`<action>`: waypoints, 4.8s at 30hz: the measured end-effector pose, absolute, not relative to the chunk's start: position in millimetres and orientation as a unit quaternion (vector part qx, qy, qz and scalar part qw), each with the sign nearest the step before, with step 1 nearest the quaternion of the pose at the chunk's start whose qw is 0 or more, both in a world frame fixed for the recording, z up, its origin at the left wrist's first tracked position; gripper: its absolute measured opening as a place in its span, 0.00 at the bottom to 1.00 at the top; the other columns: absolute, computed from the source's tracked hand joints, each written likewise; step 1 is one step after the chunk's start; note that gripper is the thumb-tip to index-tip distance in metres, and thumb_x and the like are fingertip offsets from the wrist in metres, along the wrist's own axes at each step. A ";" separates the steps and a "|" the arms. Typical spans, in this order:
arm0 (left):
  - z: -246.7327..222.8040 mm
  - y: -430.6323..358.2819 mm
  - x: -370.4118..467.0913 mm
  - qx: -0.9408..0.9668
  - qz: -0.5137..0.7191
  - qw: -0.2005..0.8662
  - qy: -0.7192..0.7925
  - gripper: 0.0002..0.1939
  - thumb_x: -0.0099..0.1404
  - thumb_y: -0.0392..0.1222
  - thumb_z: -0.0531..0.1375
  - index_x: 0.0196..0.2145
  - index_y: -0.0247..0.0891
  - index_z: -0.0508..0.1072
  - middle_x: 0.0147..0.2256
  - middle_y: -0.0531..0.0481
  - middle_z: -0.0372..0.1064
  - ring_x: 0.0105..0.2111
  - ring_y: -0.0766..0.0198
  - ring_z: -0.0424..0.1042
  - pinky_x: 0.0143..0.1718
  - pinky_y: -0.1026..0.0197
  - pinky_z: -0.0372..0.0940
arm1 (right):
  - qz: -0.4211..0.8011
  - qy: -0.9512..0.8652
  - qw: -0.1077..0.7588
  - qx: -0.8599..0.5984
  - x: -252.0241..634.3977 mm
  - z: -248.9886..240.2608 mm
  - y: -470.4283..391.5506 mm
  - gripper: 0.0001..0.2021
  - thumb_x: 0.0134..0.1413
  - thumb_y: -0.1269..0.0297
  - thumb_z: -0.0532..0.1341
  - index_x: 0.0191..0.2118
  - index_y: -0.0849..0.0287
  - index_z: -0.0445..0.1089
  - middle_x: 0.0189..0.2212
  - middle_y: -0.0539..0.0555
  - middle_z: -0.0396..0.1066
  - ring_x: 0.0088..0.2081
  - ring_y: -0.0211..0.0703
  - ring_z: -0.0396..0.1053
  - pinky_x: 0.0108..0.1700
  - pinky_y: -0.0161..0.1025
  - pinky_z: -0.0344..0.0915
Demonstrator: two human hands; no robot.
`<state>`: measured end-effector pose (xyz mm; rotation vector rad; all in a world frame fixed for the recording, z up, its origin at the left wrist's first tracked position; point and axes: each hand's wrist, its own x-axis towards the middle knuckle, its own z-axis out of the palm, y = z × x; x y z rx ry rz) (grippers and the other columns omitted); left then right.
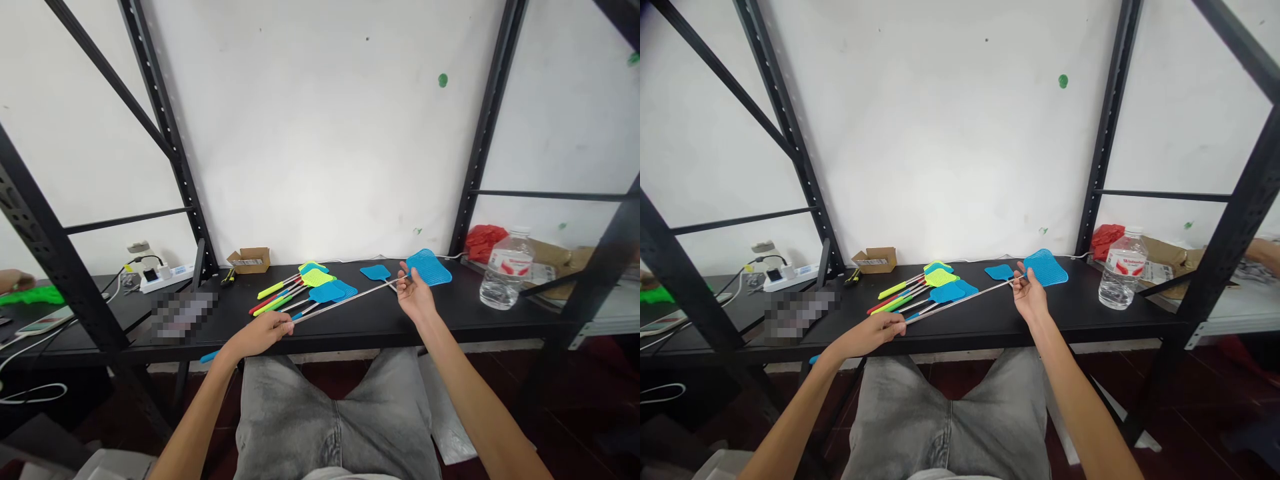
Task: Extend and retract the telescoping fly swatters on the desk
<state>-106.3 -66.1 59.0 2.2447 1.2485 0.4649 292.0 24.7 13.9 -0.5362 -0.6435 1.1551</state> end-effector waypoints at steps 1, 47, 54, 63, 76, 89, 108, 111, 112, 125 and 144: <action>58.6 -65.9 -105.3 0.830 0.176 0.262 0.460 0.25 0.69 0.62 0.51 0.31 0.38 0.70 0.26 0.53 0.60 0.28 0.63 0.61 0.30 0.64 0.55 | 0.526 -0.298 0.757 -0.246 290.2 14.1 24.3 0.12 0.53 0.53 0.70 0.42 0.51 0.75 0.27 0.48 0.74 0.25 0.33 0.69 0.24 0.29 0.70; 63.2 -64.1 -156.1 0.781 0.150 0.368 0.482 0.31 0.64 0.69 0.56 0.34 0.33 0.74 0.19 0.57 0.56 0.22 0.69 0.50 0.26 0.64 0.46 | 0.526 -0.207 0.773 -0.289 305.2 23.3 16.4 0.15 0.70 0.64 0.56 0.30 0.58 0.72 0.27 0.51 0.76 0.30 0.36 0.76 0.28 0.30 0.71; 67.7 -66.1 -131.5 0.806 0.185 0.288 0.483 0.27 0.67 0.66 0.55 0.27 0.37 0.65 0.23 0.56 0.53 0.25 0.68 0.51 0.26 0.64 0.47 | 0.528 -0.305 0.743 -0.276 279.5 24.0 10.8 0.12 0.65 0.57 0.63 0.32 0.58 0.75 0.31 0.54 0.79 0.30 0.38 0.77 0.29 0.31 0.72; 61.6 -63.7 -131.9 0.810 0.181 0.305 0.467 0.28 0.68 0.66 0.54 0.31 0.35 0.71 0.24 0.56 0.52 0.25 0.68 0.50 0.26 0.64 0.46 | 0.524 -0.344 0.719 -0.300 264.6 22.7 7.8 0.14 0.59 0.54 0.68 0.28 0.58 0.73 0.30 0.55 0.81 0.29 0.38 0.77 0.29 0.31 0.72; 60.1 -63.6 -150.9 0.792 0.169 0.314 0.495 0.30 0.64 0.69 0.56 0.32 0.35 0.73 0.23 0.55 0.58 0.24 0.67 0.55 0.26 0.65 0.51 | 0.516 -0.305 0.731 -0.325 283.2 27.4 5.8 0.09 0.62 0.60 0.65 0.32 0.58 0.73 0.31 0.56 0.80 0.28 0.40 0.77 0.28 0.32 0.72; 60.3 -61.2 -160.3 0.787 0.187 0.256 0.530 0.27 0.63 0.66 0.58 0.36 0.36 0.74 0.24 0.54 0.63 0.27 0.64 0.62 0.29 0.64 0.55 | 0.499 -0.187 0.794 -0.294 305.6 25.1 15.9 0.14 0.69 0.55 0.56 0.33 0.55 0.71 0.27 0.49 0.75 0.30 0.37 0.76 0.28 0.32 0.69; 78.0 -73.8 -150.0 0.794 0.206 0.235 0.521 0.30 0.64 0.64 0.57 0.43 0.33 0.80 0.25 0.52 0.64 0.28 0.63 0.61 0.30 0.64 0.57 | 0.504 -0.186 0.814 -0.221 291.0 25.8 15.1 0.19 0.71 0.56 0.55 0.27 0.56 0.62 0.18 0.44 0.60 0.21 0.31 0.64 0.23 0.30 0.60; 78.8 -74.2 -150.3 0.795 0.204 0.225 0.526 0.30 0.64 0.64 0.56 0.44 0.33 0.80 0.24 0.52 0.63 0.28 0.63 0.62 0.30 0.64 0.57 | 0.493 -0.205 0.815 -0.226 289.8 24.0 16.4 0.19 0.69 0.54 0.57 0.27 0.56 0.61 0.18 0.43 0.58 0.21 0.31 0.62 0.23 0.30 0.60; 78.9 -74.2 -150.3 0.793 0.204 0.222 0.529 0.30 0.64 0.64 0.56 0.44 0.33 0.80 0.24 0.52 0.63 0.28 0.63 0.63 0.30 0.64 0.56 | 0.489 -0.210 0.815 -0.227 289.7 23.1 17.1 0.19 0.68 0.53 0.58 0.27 0.55 0.61 0.18 0.43 0.58 0.21 0.31 0.62 0.23 0.31 0.60; 80.2 -76.0 -152.5 0.798 0.197 0.244 0.514 0.27 0.66 0.64 0.56 0.32 0.34 0.78 0.23 0.52 0.66 0.23 0.67 0.53 0.26 0.63 0.47 | 0.495 -0.208 0.823 -0.187 286.3 19.7 18.9 0.18 0.71 0.56 0.55 0.27 0.55 0.61 0.17 0.43 0.54 0.19 0.32 0.57 0.21 0.30 0.58; 76.1 -79.6 -128.8 0.810 0.181 0.309 0.464 0.30 0.67 0.65 0.55 0.28 0.34 0.77 0.22 0.50 0.70 0.22 0.68 0.54 0.26 0.64 0.49 | 0.528 -0.214 0.806 -0.161 246.0 26.2 6.9 0.18 0.69 0.56 0.58 0.27 0.56 0.62 0.18 0.43 0.53 0.21 0.32 0.56 0.23 0.31 0.56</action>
